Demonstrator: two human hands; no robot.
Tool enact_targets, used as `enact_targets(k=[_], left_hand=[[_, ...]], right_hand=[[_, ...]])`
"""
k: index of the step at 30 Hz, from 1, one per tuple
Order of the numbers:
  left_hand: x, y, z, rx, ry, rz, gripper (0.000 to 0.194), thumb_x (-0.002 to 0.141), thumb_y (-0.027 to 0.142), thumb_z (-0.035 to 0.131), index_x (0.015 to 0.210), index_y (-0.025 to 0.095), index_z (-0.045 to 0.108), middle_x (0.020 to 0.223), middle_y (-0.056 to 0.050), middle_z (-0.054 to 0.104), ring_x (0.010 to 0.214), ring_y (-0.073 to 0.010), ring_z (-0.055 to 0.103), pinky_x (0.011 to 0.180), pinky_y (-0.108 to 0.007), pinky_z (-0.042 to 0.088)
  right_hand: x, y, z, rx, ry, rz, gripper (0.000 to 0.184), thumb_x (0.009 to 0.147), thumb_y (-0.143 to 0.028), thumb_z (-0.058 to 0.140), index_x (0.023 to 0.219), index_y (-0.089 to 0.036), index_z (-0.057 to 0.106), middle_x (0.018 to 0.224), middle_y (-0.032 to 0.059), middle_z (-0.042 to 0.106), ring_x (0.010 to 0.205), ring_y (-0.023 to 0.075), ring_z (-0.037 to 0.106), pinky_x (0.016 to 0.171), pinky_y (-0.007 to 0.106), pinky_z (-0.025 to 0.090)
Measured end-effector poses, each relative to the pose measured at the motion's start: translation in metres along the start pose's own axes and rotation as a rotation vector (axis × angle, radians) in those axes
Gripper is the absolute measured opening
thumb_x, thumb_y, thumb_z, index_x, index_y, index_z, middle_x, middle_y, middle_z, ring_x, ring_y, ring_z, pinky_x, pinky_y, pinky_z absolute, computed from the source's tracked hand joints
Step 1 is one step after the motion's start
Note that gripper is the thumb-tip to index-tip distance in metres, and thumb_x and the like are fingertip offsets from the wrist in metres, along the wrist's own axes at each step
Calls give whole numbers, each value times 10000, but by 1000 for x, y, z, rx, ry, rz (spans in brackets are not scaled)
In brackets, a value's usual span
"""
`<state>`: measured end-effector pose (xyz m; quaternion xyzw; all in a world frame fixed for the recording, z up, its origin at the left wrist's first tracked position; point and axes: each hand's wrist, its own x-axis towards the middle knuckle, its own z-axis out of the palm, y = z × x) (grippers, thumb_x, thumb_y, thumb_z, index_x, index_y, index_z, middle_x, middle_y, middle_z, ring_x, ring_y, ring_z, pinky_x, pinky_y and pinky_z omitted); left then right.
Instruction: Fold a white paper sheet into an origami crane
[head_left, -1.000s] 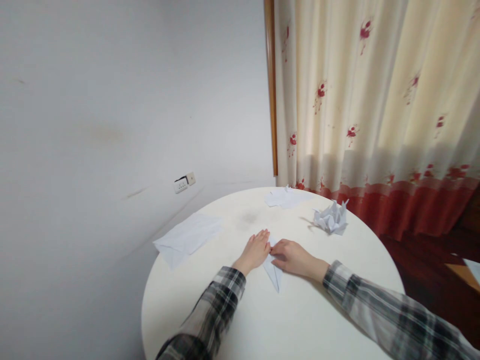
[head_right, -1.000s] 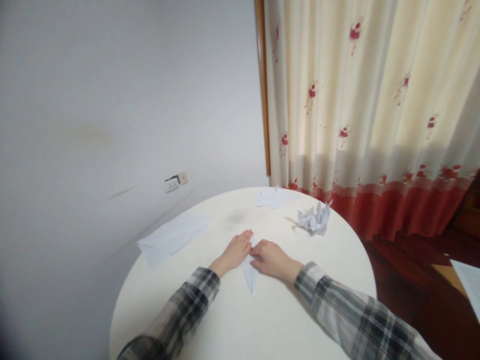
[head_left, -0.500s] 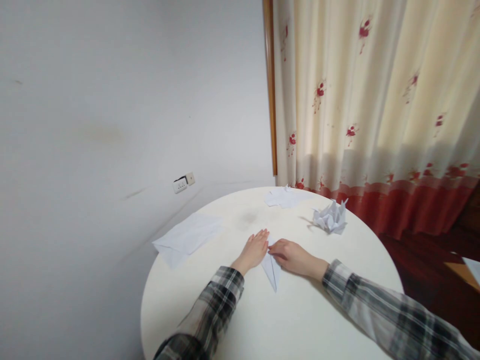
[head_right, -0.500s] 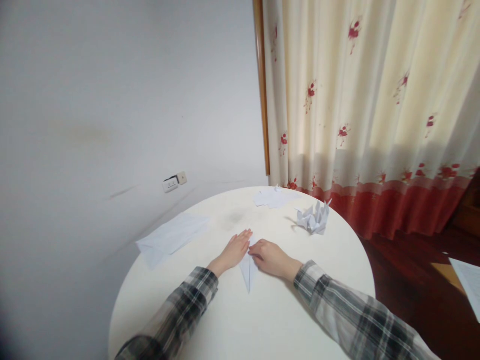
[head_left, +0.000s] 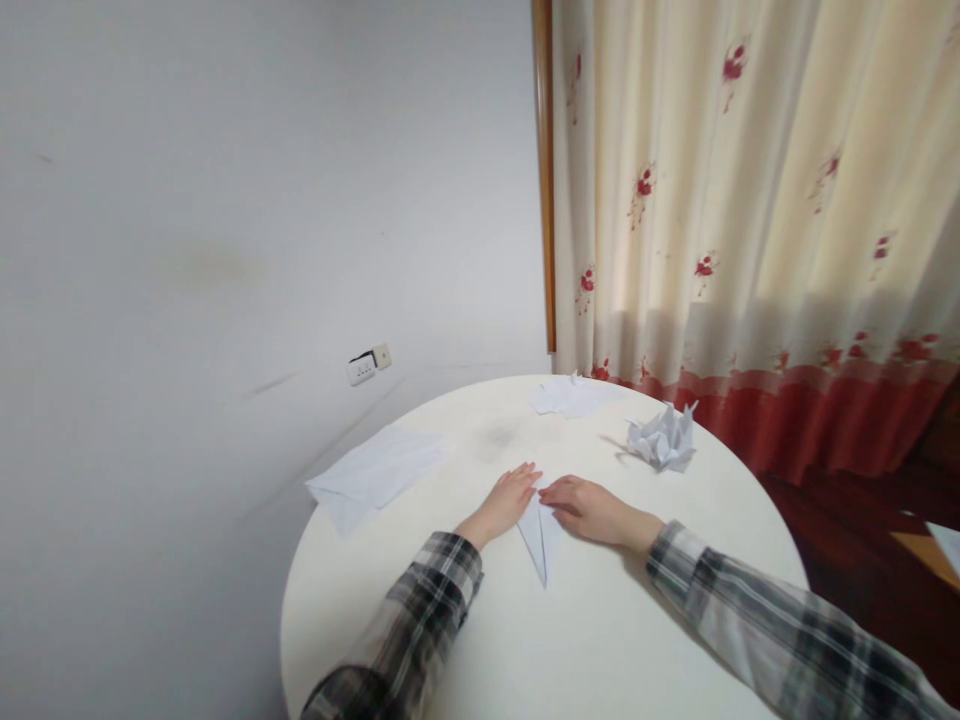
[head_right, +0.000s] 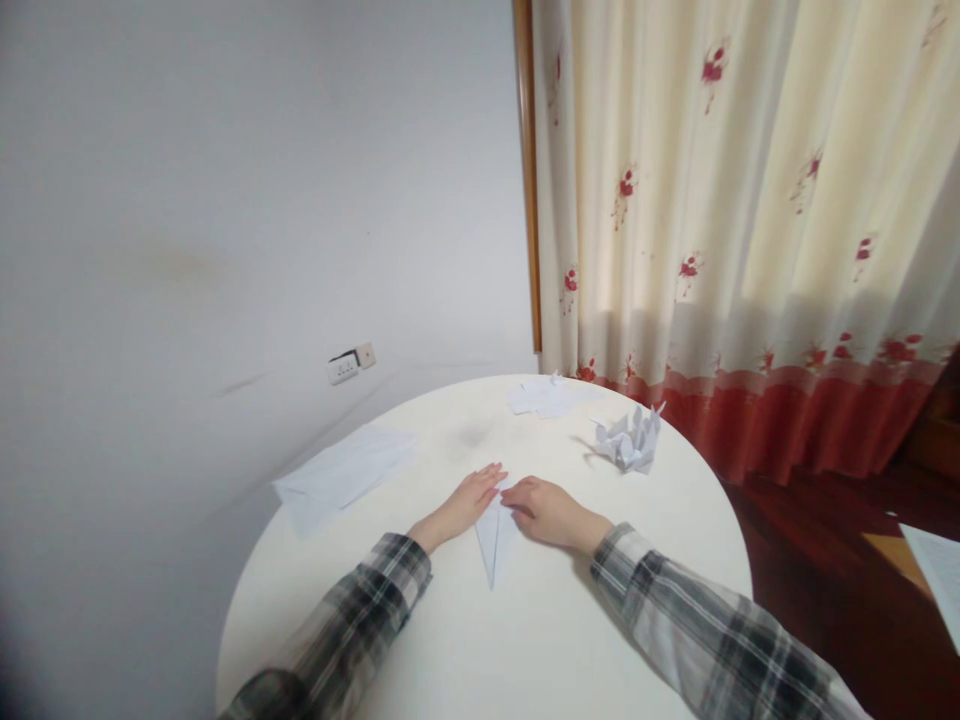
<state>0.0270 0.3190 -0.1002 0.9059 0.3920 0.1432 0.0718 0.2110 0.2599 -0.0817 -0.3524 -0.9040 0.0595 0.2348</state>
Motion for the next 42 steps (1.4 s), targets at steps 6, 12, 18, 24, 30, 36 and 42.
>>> enact_targets(k=[6,12,18,24,30,36,42], left_hand=[[-8,22,-17,-82,175,121,274,796,153,437,1049,210,526,1093,-28,545,1032,-143,464,918,-267,337],[-20,46,-20,3,116,114,400,763,389,523,1110,200,463,1040,-47,553,961,-199,489,840,-302,377],[-21,37,-18,28,83,100,377,744,391,552,1068,203,505,1021,-43,555,958,-203,485,845,-305,364],[-17,17,-18,-191,83,125,305,735,359,579,996,202,580,1015,-33,580,950,-173,504,858,-264,367],[-16,17,-16,-280,106,126,227,824,305,458,953,187,601,969,-29,612,911,-151,531,844,-246,376],[-20,26,-19,-183,135,94,257,781,99,395,969,181,549,934,-24,601,870,-149,535,809,-246,386],[-20,24,-12,-291,114,90,303,711,25,386,916,196,529,893,7,604,836,-131,548,785,-226,398]], right_hand=[[0,-3,1,-173,-14,111,267,803,-222,409,1012,-150,558,1003,76,589,980,178,472,855,293,344],[2,-5,1,-343,-17,277,205,773,-180,421,870,-123,592,843,95,612,838,200,506,743,297,340],[3,-3,-1,-384,-2,332,171,723,-138,447,734,-111,615,691,101,605,700,177,526,634,263,323],[2,-4,-3,-379,67,295,233,782,-201,415,699,-134,623,654,85,611,640,157,533,594,250,313],[1,-6,-5,-324,113,317,254,804,-215,399,698,-145,619,646,74,602,632,150,528,593,244,334],[-2,-2,-3,-103,242,164,209,748,-252,496,917,-172,587,886,53,601,849,161,513,765,264,364],[-4,9,6,-7,207,129,321,685,-197,528,1004,-162,549,939,57,584,878,171,502,795,284,365]])
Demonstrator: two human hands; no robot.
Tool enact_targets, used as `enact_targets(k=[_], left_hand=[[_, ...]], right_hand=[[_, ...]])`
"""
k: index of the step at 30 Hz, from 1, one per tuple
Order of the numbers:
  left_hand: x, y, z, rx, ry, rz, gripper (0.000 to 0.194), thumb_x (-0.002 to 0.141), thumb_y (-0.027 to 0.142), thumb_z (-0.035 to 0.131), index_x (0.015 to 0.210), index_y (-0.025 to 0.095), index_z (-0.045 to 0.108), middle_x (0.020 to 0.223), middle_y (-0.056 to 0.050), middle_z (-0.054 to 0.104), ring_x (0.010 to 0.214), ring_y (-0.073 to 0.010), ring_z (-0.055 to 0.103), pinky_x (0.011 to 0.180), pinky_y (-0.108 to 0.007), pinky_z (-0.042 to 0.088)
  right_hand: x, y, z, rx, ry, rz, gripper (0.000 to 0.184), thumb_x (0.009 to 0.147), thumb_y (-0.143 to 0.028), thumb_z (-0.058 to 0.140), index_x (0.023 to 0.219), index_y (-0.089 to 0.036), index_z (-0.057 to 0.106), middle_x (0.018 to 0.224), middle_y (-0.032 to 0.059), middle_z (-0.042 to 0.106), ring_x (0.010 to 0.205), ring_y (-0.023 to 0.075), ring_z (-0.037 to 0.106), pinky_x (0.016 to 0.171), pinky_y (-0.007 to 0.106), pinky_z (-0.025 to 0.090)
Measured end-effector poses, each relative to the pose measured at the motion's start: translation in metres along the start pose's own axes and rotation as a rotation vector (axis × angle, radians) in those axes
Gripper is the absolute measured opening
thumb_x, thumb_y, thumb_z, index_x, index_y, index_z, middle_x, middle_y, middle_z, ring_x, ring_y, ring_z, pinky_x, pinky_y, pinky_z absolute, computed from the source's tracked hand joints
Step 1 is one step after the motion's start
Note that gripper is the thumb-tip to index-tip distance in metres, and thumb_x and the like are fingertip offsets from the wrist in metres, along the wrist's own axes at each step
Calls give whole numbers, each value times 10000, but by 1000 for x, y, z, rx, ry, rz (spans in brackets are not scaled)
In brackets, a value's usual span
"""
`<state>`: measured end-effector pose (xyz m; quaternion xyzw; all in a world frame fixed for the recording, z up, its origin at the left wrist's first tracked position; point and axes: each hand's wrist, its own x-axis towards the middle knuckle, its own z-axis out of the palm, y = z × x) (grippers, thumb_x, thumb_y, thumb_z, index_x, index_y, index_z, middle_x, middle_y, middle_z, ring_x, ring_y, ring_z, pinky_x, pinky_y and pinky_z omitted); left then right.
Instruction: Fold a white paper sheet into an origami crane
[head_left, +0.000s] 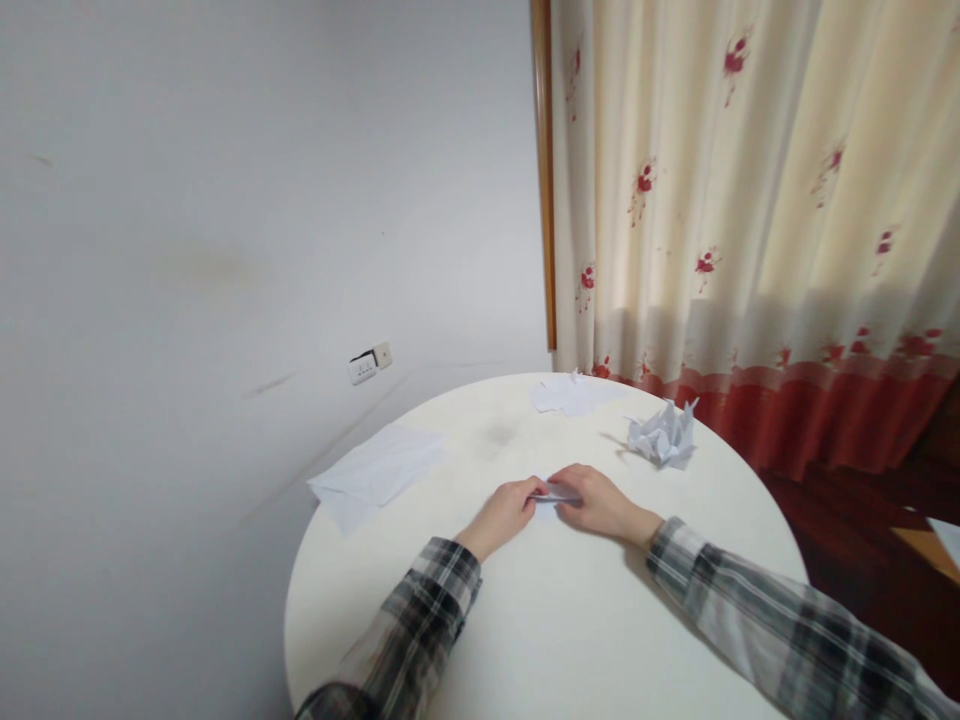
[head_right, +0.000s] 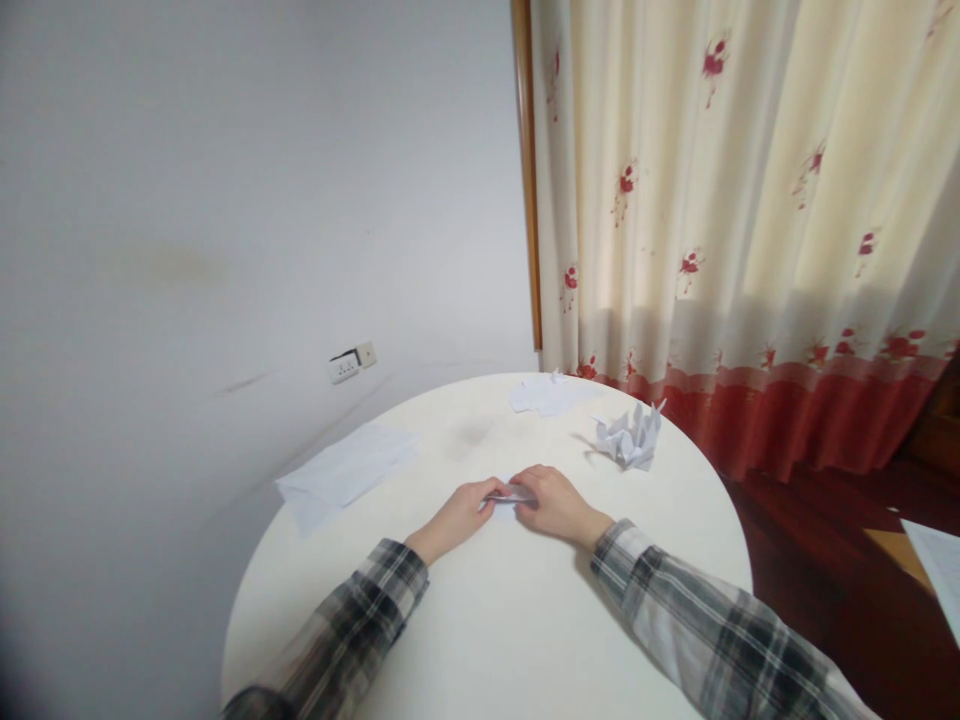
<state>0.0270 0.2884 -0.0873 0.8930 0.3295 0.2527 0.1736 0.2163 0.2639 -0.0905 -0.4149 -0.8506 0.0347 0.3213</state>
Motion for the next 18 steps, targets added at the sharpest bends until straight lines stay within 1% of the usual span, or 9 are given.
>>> enact_targets(k=[4,6,9,11,13,18], left_hand=[[1,-2,6,-71,28,-9,274,686,21,404,865,190,524,852,12,593,820,-128,540,778,-225,402],[2,-3,8,-42,71,-13,233,691,38,425,843,184,525,828,4,576,806,-134,529,767,-232,404],[3,-6,8,61,114,-21,134,723,97,461,805,171,536,811,-15,553,806,-152,510,752,-251,400],[3,-9,8,115,105,-28,92,754,144,465,800,162,543,818,-29,550,816,-164,503,758,-266,393],[4,-10,7,141,75,-43,97,780,186,458,806,154,546,823,-39,556,816,-173,504,757,-275,389],[4,-7,4,92,21,-93,116,804,213,436,874,167,515,840,-25,569,811,-169,520,728,-261,390]], right_hand=[[0,1,2,-3,-47,18,227,688,-156,504,900,-169,583,838,44,568,815,156,489,737,256,374],[1,-1,2,-4,-59,43,182,698,-149,492,850,-162,591,814,45,553,794,148,483,718,241,373],[2,-2,0,-18,-74,83,140,710,-138,474,790,-151,588,781,43,540,770,142,478,698,227,367],[3,-1,0,-31,-100,98,119,721,-139,466,760,-146,578,747,36,534,745,136,477,684,222,359],[3,1,0,-31,-130,105,108,743,-156,459,746,-143,566,731,31,533,720,129,478,671,218,353],[4,6,4,-38,-184,145,108,785,-196,454,792,-137,545,776,44,550,733,135,493,675,220,350]])
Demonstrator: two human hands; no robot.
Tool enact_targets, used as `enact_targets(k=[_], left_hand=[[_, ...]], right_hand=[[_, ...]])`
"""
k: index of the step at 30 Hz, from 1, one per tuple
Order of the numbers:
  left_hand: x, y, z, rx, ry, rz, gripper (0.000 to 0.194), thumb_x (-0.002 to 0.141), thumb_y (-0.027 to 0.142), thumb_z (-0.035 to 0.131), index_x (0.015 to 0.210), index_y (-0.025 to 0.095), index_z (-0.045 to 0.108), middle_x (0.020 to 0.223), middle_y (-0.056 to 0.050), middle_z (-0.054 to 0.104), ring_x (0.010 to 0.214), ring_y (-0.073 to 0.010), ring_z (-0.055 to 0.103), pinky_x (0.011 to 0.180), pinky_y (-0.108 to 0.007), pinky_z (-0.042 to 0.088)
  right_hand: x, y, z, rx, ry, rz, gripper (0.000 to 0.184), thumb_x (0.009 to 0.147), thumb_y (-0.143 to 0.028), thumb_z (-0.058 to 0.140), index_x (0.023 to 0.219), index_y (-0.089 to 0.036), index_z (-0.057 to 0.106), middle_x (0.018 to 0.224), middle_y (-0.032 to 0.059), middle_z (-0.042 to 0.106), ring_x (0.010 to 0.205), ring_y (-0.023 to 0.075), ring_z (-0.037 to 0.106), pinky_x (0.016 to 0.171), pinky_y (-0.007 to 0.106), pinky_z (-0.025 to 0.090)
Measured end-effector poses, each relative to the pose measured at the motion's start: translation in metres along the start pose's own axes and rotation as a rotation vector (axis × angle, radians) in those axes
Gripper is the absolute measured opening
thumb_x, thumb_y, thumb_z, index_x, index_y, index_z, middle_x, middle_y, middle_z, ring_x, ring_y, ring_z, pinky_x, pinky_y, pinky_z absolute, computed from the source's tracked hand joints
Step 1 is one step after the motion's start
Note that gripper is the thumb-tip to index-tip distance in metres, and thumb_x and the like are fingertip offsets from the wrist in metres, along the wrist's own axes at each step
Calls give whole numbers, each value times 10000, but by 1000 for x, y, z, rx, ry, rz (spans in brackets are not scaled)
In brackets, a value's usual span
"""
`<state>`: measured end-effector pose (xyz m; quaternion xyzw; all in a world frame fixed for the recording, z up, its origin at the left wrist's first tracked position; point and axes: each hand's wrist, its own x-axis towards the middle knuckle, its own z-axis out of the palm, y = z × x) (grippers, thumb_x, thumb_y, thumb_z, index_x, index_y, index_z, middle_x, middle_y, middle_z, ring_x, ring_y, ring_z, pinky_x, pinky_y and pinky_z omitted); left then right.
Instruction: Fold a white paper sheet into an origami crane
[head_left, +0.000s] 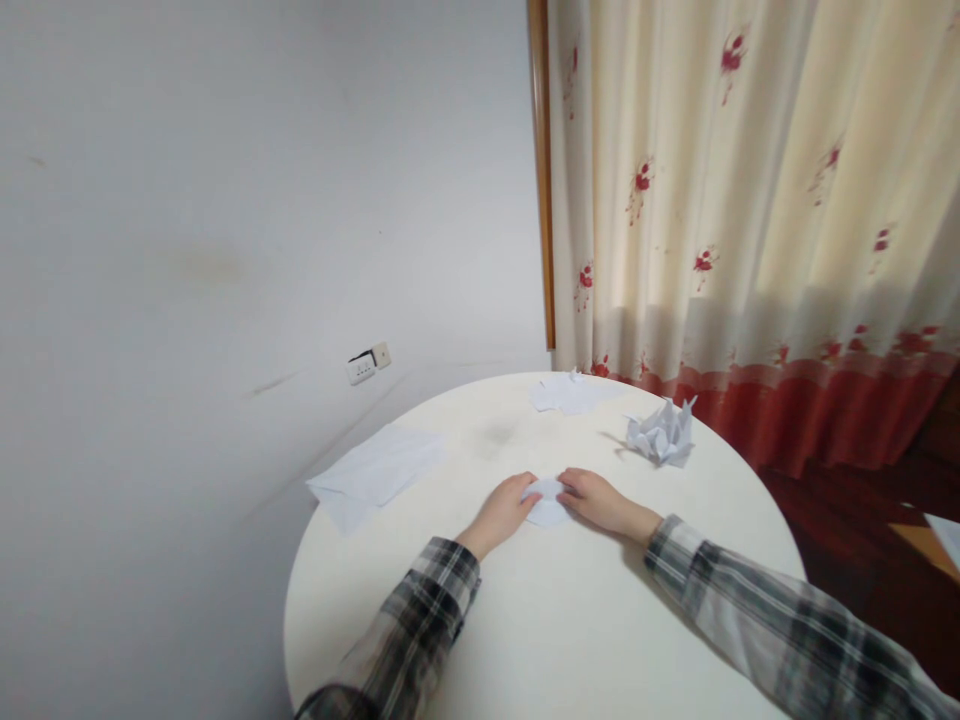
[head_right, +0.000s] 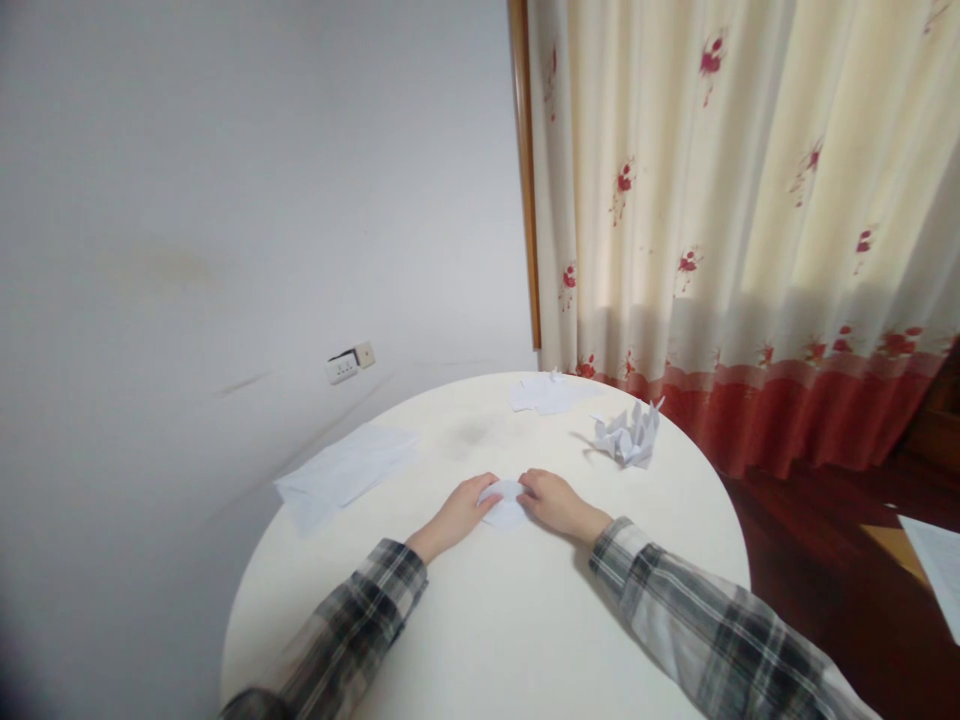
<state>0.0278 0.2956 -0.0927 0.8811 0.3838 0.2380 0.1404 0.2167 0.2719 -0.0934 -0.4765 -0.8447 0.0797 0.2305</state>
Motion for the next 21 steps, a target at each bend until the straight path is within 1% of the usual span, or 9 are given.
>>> enact_targets(k=[3,6,10,13,16,21], left_hand=[[0,2,-1,-41,2,-31,119,798,210,447,906,174,483,839,-15,567,805,-165,526,709,-254,395],[1,0,0,-39,17,-43,122,789,200,467,907,170,474,839,-18,559,811,-166,523,724,-262,397],[2,-4,4,-20,59,-8,208,775,157,485,981,171,465,944,-37,537,904,-167,488,825,-290,368],[1,-5,5,15,84,40,302,766,141,497,1061,177,443,1016,-45,508,963,-175,445,869,-308,342],[0,-4,5,52,76,52,343,770,151,497,1103,190,425,1021,-44,495,962,-180,434,865,-324,341],[1,-6,6,81,65,47,300,779,185,504,1074,190,454,999,-40,497,951,-184,436,857,-331,344]], right_hand=[[1,0,1,-4,-12,46,105,784,-197,466,835,-135,534,797,53,560,745,144,502,675,225,352],[1,0,2,35,-8,58,153,779,-188,474,917,-140,519,845,60,571,780,153,512,692,231,361],[1,2,4,69,10,34,200,798,-175,443,986,-144,503,893,70,570,828,160,516,737,243,369],[1,4,6,80,47,40,219,809,-160,418,1017,-151,488,912,69,549,824,151,516,731,238,376],[1,5,7,74,77,55,248,783,-143,459,1029,-156,483,937,67,519,830,144,504,733,231,377],[2,9,11,40,116,37,235,756,-122,498,989,-149,519,922,63,515,868,151,470,774,243,364]])
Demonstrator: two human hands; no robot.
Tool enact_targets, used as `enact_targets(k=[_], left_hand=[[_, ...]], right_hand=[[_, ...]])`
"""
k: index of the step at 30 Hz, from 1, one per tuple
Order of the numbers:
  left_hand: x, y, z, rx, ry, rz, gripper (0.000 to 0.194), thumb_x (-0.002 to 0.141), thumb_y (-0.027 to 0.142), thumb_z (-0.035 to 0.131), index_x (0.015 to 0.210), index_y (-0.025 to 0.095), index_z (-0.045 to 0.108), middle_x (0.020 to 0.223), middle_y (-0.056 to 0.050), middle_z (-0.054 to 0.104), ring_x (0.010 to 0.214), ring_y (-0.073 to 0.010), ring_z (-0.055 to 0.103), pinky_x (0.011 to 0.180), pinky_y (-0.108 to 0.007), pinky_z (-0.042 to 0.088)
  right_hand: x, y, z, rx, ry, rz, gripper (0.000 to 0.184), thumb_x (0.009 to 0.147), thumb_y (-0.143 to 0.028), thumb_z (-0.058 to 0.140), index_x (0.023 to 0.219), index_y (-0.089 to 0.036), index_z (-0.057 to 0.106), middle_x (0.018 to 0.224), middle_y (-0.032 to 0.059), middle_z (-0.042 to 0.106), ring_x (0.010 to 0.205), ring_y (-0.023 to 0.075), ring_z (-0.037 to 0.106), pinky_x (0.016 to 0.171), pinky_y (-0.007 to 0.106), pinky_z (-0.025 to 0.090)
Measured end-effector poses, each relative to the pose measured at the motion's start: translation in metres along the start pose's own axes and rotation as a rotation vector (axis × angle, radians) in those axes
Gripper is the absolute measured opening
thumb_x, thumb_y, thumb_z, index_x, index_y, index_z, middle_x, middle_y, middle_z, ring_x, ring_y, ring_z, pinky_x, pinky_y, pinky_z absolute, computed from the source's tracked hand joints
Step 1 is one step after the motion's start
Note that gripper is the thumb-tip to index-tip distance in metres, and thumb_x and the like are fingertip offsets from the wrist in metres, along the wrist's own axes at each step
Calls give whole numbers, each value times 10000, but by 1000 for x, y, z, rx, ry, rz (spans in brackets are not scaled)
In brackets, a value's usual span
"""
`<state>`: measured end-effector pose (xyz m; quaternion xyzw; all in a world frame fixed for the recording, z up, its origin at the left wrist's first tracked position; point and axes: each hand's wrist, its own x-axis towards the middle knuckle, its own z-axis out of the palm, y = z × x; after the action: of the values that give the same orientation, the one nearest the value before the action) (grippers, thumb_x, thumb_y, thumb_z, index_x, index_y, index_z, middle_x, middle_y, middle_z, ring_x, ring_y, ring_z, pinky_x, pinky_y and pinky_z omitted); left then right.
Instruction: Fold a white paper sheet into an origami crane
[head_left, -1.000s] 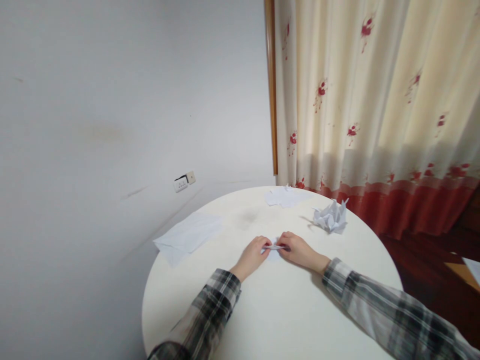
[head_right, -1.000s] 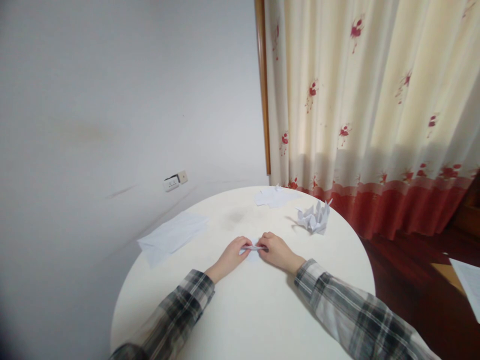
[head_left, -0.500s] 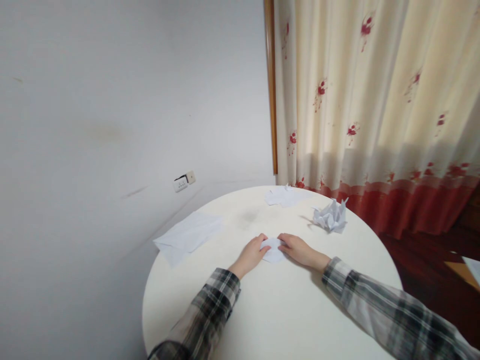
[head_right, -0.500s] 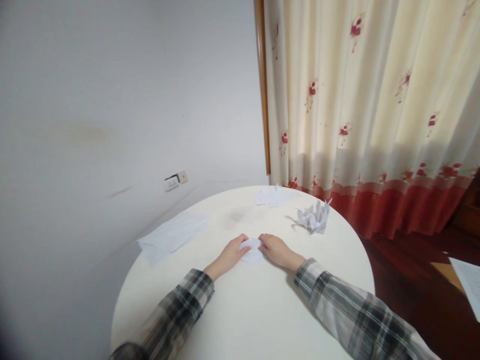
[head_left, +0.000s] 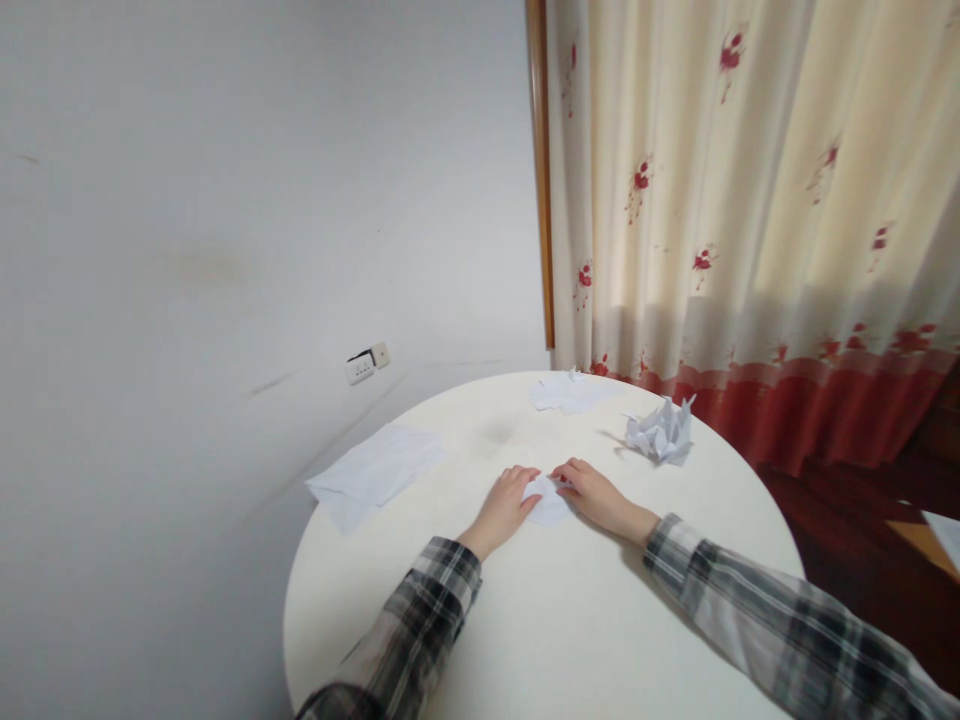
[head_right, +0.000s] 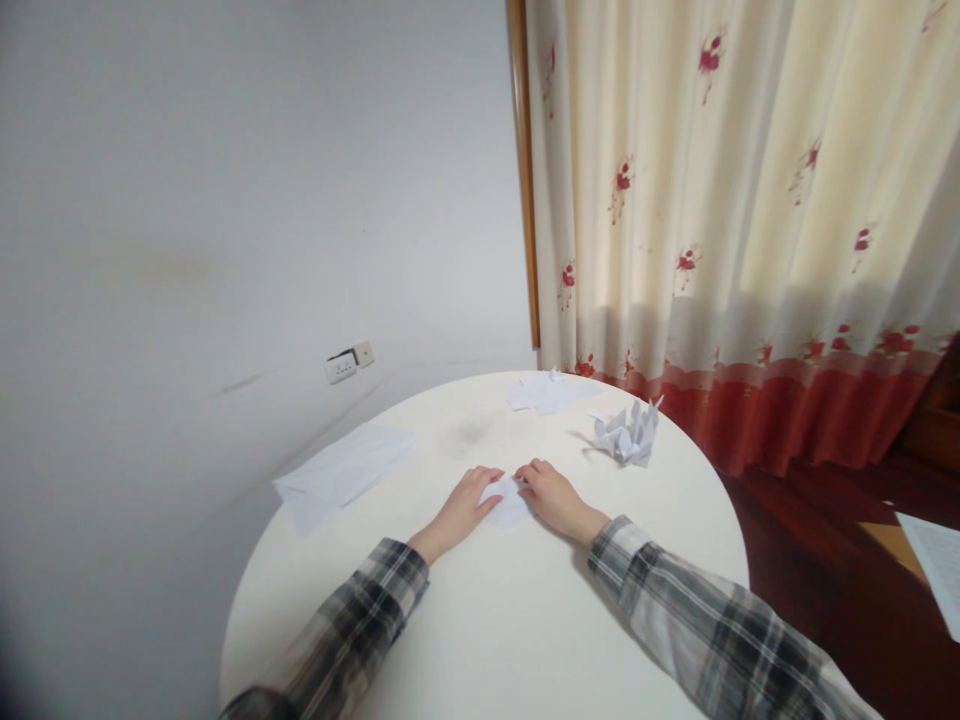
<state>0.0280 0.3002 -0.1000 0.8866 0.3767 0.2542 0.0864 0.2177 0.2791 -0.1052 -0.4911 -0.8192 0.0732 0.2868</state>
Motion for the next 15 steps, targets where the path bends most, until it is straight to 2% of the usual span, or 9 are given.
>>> enact_targets(k=[8,11,15], left_hand=[[-2,0,0,-33,12,4,277,786,159,489,1061,190,476,1003,-44,505,963,-183,436,859,-330,347],[-2,-2,-1,-100,23,-21,281,773,118,487,1045,188,484,986,-41,516,948,-176,451,852,-328,358],[-2,-9,2,-224,51,-53,312,737,72,514,1028,180,488,954,-41,528,900,-159,483,843,-312,376]], right_hand=[[1,7,-1,86,13,-67,280,745,-12,388,932,-136,556,855,65,542,824,141,478,750,248,370],[0,8,-5,112,14,-34,282,731,-14,395,922,-141,559,842,57,543,791,133,486,728,238,376],[0,9,-9,123,24,56,193,751,-108,444,890,-148,572,797,42,542,727,131,492,685,238,381]])
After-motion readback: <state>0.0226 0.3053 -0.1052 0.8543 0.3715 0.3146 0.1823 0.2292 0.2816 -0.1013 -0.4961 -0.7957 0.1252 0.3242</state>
